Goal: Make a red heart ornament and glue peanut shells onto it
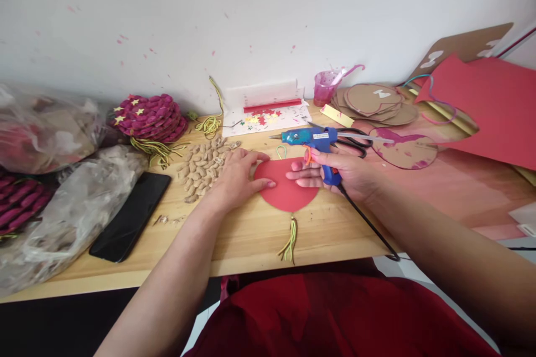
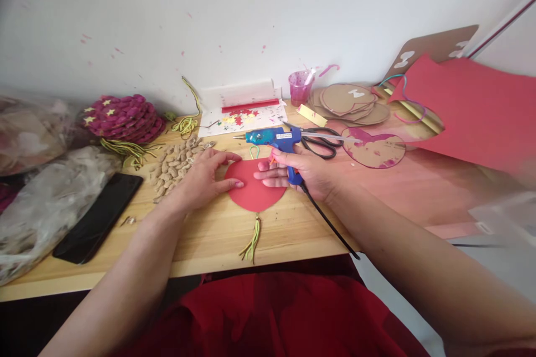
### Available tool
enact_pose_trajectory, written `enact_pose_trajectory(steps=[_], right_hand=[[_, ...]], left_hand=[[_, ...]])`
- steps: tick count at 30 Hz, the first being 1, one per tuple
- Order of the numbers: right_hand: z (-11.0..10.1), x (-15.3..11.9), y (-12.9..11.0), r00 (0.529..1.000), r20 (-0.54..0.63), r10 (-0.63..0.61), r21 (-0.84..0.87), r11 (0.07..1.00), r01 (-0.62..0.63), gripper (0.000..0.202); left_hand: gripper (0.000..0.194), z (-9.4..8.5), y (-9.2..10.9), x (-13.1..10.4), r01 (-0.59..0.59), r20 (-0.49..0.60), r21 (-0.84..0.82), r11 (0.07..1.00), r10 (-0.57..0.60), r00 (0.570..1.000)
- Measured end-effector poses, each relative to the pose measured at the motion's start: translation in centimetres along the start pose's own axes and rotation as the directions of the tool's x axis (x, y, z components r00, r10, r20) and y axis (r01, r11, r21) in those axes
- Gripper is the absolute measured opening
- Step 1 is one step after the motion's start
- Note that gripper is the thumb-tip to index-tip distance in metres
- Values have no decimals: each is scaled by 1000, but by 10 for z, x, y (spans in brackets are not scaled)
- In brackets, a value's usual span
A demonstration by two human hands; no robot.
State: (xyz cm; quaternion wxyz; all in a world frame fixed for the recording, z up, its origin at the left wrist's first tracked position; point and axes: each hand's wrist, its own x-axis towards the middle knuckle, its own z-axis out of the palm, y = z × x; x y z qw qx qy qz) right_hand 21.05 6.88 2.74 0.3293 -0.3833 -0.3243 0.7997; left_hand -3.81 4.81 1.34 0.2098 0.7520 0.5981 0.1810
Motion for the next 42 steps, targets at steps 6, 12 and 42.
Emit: enact_pose_trajectory(steps=[6, 12, 42], right_hand=[[-4, 1, 2, 995, 92, -39, 16, 999, 38, 7], [-1, 2, 7, 990, 141, -8, -16, 1000, 10, 7], [3, 3, 6, 994, 112, -6, -40, 999, 10, 8]], left_hand=[[49, -5, 4, 4, 48, 33, -9, 999, -47, 998], [47, -7, 5, 9, 54, 54, 10, 998, -54, 997], [46, -7, -3, 6, 51, 26, -128, 990, -48, 998]])
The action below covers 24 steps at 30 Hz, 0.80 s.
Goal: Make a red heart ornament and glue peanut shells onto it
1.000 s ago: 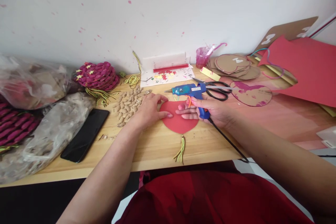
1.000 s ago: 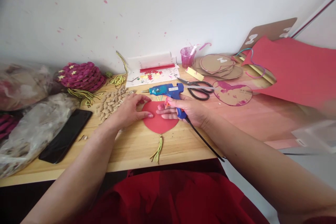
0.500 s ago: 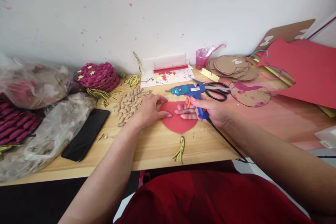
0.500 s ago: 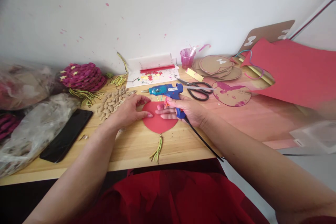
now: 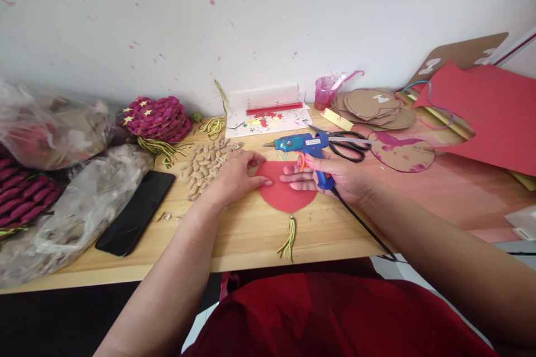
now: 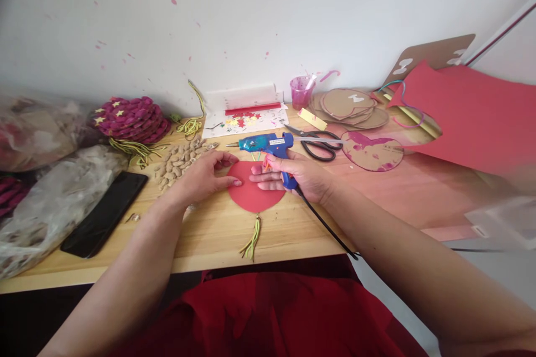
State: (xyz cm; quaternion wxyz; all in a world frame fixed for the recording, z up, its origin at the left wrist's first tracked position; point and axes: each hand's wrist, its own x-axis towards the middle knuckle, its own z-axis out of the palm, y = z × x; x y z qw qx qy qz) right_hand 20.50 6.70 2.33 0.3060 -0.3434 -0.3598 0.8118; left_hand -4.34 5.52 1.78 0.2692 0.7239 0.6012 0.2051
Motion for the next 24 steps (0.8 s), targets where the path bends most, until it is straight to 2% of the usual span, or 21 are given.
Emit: enact_pose_trajectory(steps=[5, 10, 24], right_hand=[[0, 0, 0, 1000, -8, -2, -3, 1000, 2, 9], [1, -1, -1, 1000, -8, -7, -19, 1000, 7, 10], [2, -1, 0, 1000, -6, -14, -34, 999, 14, 9]], left_hand=[[47, 0, 4, -8, 49, -68, 34, 998, -47, 997], [36, 1, 6, -12, 102, -118, 78, 992, -92, 989], [16, 3, 9, -9, 189, -164, 30, 981, -182, 970]])
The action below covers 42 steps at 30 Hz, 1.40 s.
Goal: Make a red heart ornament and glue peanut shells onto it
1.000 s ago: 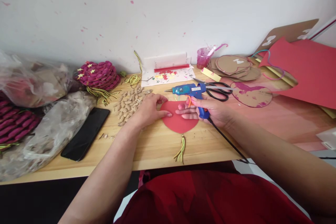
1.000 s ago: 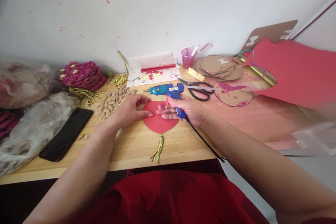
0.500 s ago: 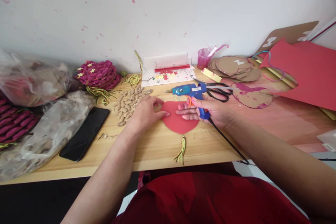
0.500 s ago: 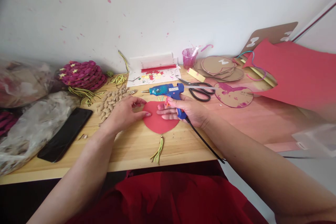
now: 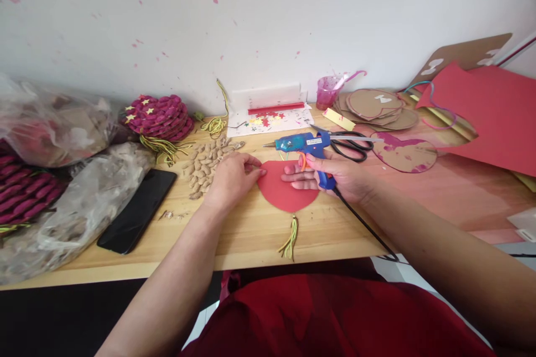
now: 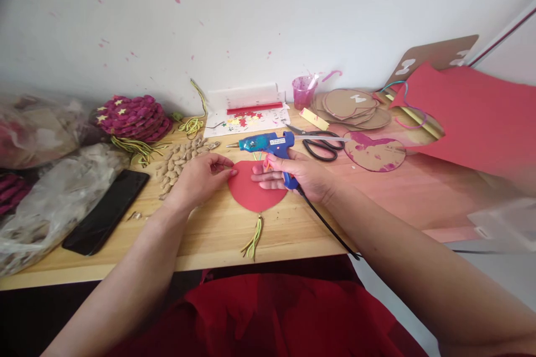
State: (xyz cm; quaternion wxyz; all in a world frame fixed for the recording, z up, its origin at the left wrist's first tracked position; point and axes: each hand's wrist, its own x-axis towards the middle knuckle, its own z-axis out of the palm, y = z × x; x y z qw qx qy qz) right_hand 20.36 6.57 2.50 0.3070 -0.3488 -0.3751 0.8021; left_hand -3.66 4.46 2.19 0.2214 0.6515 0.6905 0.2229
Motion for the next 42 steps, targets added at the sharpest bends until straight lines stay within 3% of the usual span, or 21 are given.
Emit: enact_pose_trajectory(steps=[8, 19, 26, 42], right_hand=[[-2, 1, 2, 1000, 13, -12, -10, 1000, 12, 8], [-1, 2, 1, 1000, -1, 4, -16, 1000, -4, 10], [-2, 2, 2, 1000, 5, 4, -10, 1000, -3, 10], [0, 2, 3, 1000, 6, -8, -9, 1000, 8, 11]], left_hand=[[12, 1, 1, -2, -20, -36, 42, 999, 21, 999], [18, -5, 2, -1, -20, 22, 49, 999, 19, 1000], [22, -4, 2, -2, -12, -30, 75, 997, 15, 999], [11, 1, 3, 0, -6, -45, 40, 999, 8, 999]])
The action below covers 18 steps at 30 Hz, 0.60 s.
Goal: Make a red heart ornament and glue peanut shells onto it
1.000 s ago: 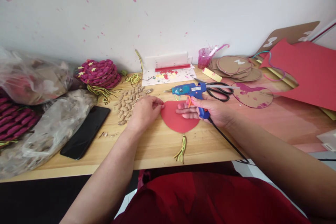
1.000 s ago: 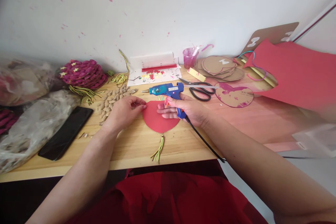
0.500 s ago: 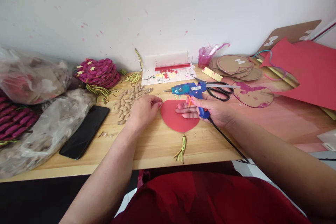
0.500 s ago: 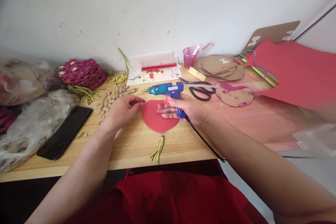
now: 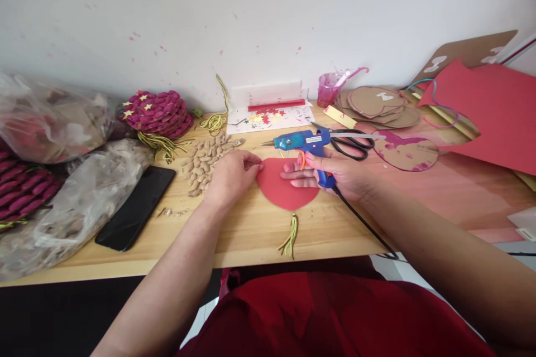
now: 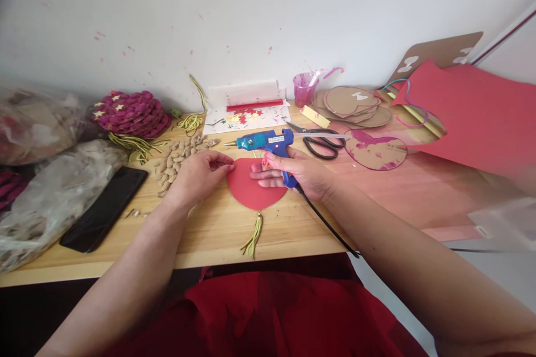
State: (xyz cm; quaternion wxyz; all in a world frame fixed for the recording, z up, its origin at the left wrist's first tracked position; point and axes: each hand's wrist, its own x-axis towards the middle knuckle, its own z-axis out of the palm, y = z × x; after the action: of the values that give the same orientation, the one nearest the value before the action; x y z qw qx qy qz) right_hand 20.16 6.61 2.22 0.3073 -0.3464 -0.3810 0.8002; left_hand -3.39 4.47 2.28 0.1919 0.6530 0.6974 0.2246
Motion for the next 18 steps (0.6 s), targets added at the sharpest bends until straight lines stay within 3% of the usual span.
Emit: enact_pose_trajectory(steps=[18], right_hand=[[-1, 0, 1, 1000, 3, -5, 3, 1000, 5, 9]], left_hand=[[18, 1, -2, -2, -43, -30, 27, 999, 44, 999]])
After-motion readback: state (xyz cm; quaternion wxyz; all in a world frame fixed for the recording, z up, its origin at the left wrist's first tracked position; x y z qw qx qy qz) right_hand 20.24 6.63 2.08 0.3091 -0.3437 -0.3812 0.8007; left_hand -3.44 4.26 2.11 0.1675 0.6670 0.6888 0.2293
